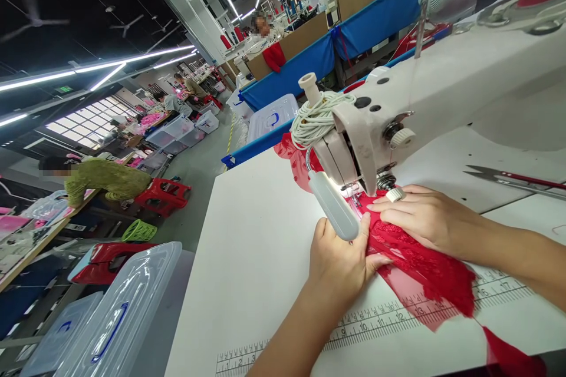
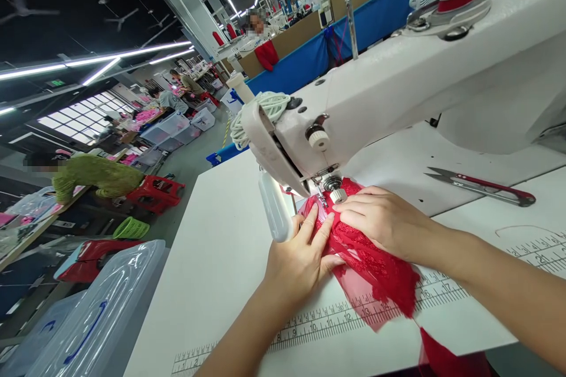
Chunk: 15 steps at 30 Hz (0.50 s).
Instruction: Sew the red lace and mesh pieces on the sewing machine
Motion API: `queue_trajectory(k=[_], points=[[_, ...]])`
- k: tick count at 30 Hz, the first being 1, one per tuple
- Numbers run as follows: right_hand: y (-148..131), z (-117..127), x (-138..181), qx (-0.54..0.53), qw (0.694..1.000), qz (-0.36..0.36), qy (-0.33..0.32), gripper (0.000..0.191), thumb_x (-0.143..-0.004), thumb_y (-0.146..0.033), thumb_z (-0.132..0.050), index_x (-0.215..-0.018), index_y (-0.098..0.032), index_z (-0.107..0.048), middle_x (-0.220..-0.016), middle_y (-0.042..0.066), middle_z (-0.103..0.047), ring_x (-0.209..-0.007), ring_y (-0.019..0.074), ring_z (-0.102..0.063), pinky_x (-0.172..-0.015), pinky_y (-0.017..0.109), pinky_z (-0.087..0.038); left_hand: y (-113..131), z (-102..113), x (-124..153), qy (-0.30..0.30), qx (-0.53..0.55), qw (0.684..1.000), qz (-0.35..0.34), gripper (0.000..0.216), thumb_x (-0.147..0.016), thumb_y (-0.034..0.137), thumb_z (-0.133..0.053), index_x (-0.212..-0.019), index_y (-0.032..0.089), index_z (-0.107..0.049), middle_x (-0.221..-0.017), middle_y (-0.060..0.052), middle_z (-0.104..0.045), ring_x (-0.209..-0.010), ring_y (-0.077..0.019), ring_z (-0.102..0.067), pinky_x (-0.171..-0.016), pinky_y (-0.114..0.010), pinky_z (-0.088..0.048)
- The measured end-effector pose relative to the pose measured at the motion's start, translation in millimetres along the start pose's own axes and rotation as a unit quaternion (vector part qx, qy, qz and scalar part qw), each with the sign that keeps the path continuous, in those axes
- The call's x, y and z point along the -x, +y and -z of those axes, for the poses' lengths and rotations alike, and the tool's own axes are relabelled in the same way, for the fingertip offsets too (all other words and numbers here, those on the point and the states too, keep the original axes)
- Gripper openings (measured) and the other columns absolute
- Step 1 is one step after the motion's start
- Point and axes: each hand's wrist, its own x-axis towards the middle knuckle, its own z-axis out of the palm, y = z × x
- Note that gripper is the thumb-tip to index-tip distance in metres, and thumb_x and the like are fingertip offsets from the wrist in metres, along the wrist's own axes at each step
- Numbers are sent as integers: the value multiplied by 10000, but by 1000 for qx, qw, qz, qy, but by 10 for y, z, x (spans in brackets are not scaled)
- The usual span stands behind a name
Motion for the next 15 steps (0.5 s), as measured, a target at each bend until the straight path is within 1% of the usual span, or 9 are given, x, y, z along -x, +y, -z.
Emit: queue_trajectory(k=[4, 7, 10, 13, 15], points=[[8, -11, 16, -1, 1000, -5, -15, 389, -921, 8, -399, -1155, -122, -680, -1139, 110, -779, -1111, 228, -700, -962, 424, -526, 0, 8, -5, 4, -2, 1000, 2, 618, -1036, 619, -451, -1342, 122, -656, -1085, -175, -738, -944, -297, -660, -704, -355, -491], [22, -40, 35, -2, 1000, -10, -5, 371, -923, -4, -429, -1152, -132, -691, -1141, 109, -778, -1113, 231, -699, -965, 427, -533, -5, 20, -18, -6, -1, 1000, 7, 624, -1020, 626, -485, -1341, 119, -656, -1144, -185, -728, -970, -304, -660, -731, -367, -503], [28, -56, 37, -6, 1000, -20, -5, 340, -959, -41, -448, -1174, -147, -689, -1154, 108, -773, -1105, 230, -700, -988, 423, -530, -13, 30, -16, -21, -1, 1000, 11, 590, -1030, 594, -489, -1363, 133, -644, -1206, -183, -717, -995, -307, -650, -750, -380, -517], [28, -56, 27, -18, 1000, -24, -5, 354, -959, -42, -425, -1168, -155, -688, -1163, 110, -768, -1073, 231, -704, -952, 423, -554, -28, 33, 11, -26, 11, 999, 18, 543, -1031, 560, -509, -1369, 156, -639, -1220, -168, -717, -980, -304, -651, -761, -392, -529], [29, -60, 25, -26, 999, -25, 2, 368, -947, -35, -406, -1137, -165, -694, -1155, 105, -769, -1040, 228, -710, -909, 416, -574, -63, 29, 21, -26, 53, 997, 41, 450, -1031, 510, -524, -1306, 186, -671, -1158, -137, -735, -946, -293, -661, -767, -404, -544]])
